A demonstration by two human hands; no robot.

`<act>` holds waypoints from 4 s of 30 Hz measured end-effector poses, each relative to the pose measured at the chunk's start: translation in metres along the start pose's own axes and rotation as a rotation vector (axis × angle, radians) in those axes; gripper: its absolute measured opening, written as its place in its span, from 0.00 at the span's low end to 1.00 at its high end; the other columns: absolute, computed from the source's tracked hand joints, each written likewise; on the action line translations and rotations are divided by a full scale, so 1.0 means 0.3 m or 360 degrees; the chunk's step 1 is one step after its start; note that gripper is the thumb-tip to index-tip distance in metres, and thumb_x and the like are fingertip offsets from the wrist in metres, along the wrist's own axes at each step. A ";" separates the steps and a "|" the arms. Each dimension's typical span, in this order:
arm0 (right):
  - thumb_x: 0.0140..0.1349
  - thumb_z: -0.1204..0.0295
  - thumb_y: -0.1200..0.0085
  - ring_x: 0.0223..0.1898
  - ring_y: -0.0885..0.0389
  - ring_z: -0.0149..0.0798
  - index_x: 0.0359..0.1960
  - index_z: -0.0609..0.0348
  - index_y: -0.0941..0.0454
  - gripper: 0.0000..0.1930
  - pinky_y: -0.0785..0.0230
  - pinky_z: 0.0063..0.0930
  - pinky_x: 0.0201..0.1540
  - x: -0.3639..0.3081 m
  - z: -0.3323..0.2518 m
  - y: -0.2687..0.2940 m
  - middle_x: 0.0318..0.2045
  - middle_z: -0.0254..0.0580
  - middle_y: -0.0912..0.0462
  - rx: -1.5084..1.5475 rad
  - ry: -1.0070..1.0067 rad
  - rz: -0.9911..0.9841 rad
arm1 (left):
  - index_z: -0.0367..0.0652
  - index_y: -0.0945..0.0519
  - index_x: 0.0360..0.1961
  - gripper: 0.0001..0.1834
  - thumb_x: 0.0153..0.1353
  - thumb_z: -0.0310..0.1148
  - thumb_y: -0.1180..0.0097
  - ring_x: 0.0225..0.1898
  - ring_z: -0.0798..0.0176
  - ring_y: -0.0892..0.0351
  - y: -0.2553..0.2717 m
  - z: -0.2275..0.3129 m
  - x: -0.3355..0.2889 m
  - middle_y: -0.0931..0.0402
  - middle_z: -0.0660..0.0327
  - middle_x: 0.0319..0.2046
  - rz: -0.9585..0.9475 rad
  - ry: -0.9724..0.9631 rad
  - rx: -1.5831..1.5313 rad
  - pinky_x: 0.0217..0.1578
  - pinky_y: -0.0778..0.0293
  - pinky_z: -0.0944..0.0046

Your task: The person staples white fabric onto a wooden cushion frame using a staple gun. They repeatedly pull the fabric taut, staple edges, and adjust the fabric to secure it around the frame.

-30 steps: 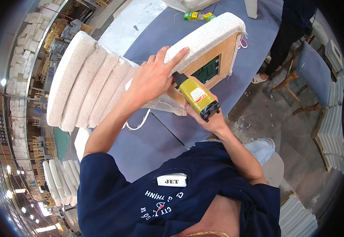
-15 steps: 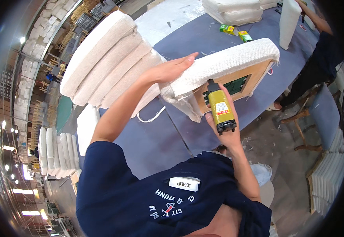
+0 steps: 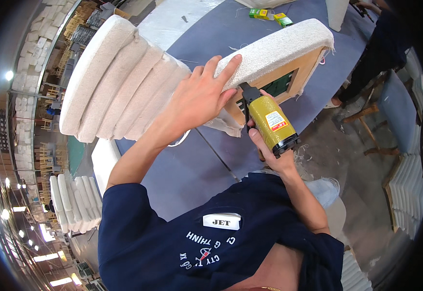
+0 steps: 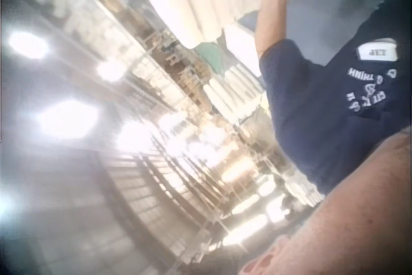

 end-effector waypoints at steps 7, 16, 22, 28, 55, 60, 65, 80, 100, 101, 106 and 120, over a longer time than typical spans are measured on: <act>0.56 0.80 0.37 0.47 0.19 0.35 0.75 0.58 0.37 0.41 0.29 0.27 0.57 0.004 -0.034 -0.040 0.51 0.47 0.16 -0.0293 0.0319 -0.0098 | 0.57 0.44 0.79 0.46 0.62 0.31 0.35 0.60 0.36 0.26 0.005 0.014 -0.002 0.34 0.43 0.67 -0.0027 0.0027 -0.0022 0.57 0.24 0.46; 0.57 0.78 0.38 0.53 0.18 0.36 0.74 0.59 0.36 0.39 0.31 0.30 0.61 -0.020 -0.006 -0.081 0.56 0.50 0.17 -0.0226 0.0108 -0.0167 | 0.57 0.46 0.79 0.50 0.57 0.30 0.35 0.63 0.34 0.28 0.002 0.005 -0.011 0.37 0.41 0.70 -0.0088 0.0007 -0.0141 0.61 0.26 0.47; 0.60 0.78 0.39 0.54 0.19 0.37 0.74 0.61 0.37 0.38 0.29 0.31 0.61 -0.032 0.010 -0.057 0.54 0.48 0.17 -0.0244 0.0063 -0.0070 | 0.43 0.54 0.81 0.45 0.77 0.63 0.63 0.76 0.52 0.42 -0.112 -0.314 -0.023 0.47 0.46 0.78 -0.0439 0.0476 -0.1306 0.73 0.43 0.57; 0.60 0.79 0.40 0.49 0.18 0.36 0.74 0.62 0.37 0.37 0.28 0.32 0.59 -0.028 0.012 -0.078 0.49 0.44 0.16 -0.0293 0.0097 -0.0070 | 0.38 0.41 0.77 0.38 0.80 0.58 0.69 0.66 0.40 0.28 -0.091 -0.228 -0.041 0.36 0.41 0.72 -0.0403 0.0209 -0.1165 0.68 0.34 0.53; 0.57 0.79 0.35 0.45 0.16 0.35 0.75 0.56 0.38 0.42 0.26 0.30 0.55 -0.032 -0.005 -0.150 0.47 0.45 0.15 -0.0536 0.0251 -0.0192 | 0.55 0.56 0.82 0.60 0.54 0.29 0.31 0.54 0.38 0.22 0.016 -0.042 -0.107 0.31 0.43 0.63 -0.0055 0.0119 -0.0063 0.56 0.23 0.47; 0.56 0.81 0.38 0.46 0.18 0.32 0.73 0.60 0.35 0.39 0.26 0.28 0.55 0.003 0.009 -0.089 0.46 0.40 0.14 -0.0560 0.0117 -0.0501 | 0.50 0.57 0.82 0.65 0.49 0.34 0.25 0.59 0.37 0.24 0.050 -0.107 -0.128 0.27 0.43 0.62 0.0078 0.0191 -0.0651 0.61 0.27 0.49; 0.52 0.75 0.35 0.51 0.15 0.50 0.70 0.55 0.30 0.38 0.25 0.37 0.57 -0.003 0.224 0.124 0.49 0.50 0.15 -0.1020 -0.0168 -0.0887 | 0.42 0.52 0.80 0.68 0.44 0.42 0.19 0.64 0.47 0.23 -0.065 -0.156 -0.253 0.24 0.45 0.62 0.0547 0.0210 -0.1472 0.63 0.28 0.55; 0.68 0.64 0.38 0.67 0.26 0.46 0.71 0.58 0.33 0.32 0.28 0.41 0.64 -0.076 0.649 0.446 0.72 0.50 0.34 -0.0478 -0.0512 0.0011 | 0.32 0.37 0.71 0.52 0.48 0.42 0.27 0.58 0.44 0.22 -0.232 -0.012 -0.357 0.24 0.42 0.57 0.1510 0.0131 -0.1649 0.58 0.26 0.48; 0.75 0.64 0.48 0.64 0.27 0.39 0.77 0.66 0.44 0.35 0.35 0.32 0.66 -0.079 -0.216 0.523 0.68 0.51 0.30 0.0281 -0.0073 0.0860 | 0.31 0.19 0.59 0.38 0.77 0.59 0.61 0.62 0.51 0.21 -1.515 0.075 -0.123 0.18 0.44 0.56 -0.0658 0.1175 -0.2123 0.62 0.30 0.55; 0.75 0.64 0.49 0.63 0.26 0.39 0.77 0.65 0.43 0.34 0.34 0.32 0.66 -0.069 -0.230 0.502 0.67 0.50 0.28 0.0210 -0.0067 0.0827 | 0.31 0.19 0.59 0.39 0.77 0.60 0.62 0.61 0.52 0.21 -1.505 0.090 -0.125 0.18 0.45 0.56 -0.0669 0.1235 -0.2127 0.62 0.30 0.55; 0.75 0.71 0.46 0.63 0.26 0.33 0.78 0.63 0.44 0.33 0.34 0.29 0.65 0.001 -0.215 0.373 0.66 0.44 0.25 0.0039 0.0082 0.0462 | 0.34 0.18 0.59 0.39 0.79 0.58 0.69 0.62 0.51 0.21 -1.427 0.166 0.028 0.18 0.47 0.57 -0.0536 0.1197 -0.2519 0.63 0.30 0.54; 0.78 0.60 0.50 0.73 0.39 0.38 0.79 0.64 0.48 0.36 0.48 0.31 0.74 -0.035 -0.270 0.319 0.74 0.48 0.37 -0.0026 0.0011 -0.0114 | 0.41 0.33 0.73 0.35 0.78 0.56 0.68 0.65 0.47 0.25 -1.201 -0.130 0.094 0.26 0.50 0.66 0.0044 0.1180 -0.3355 0.64 0.28 0.46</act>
Point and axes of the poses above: each hand's wrist, its own x-axis towards the middle knuckle, its own y-axis out of the back of the hand, z = x × y, the point moved 7 cm from there along x, towards the middle knuckle
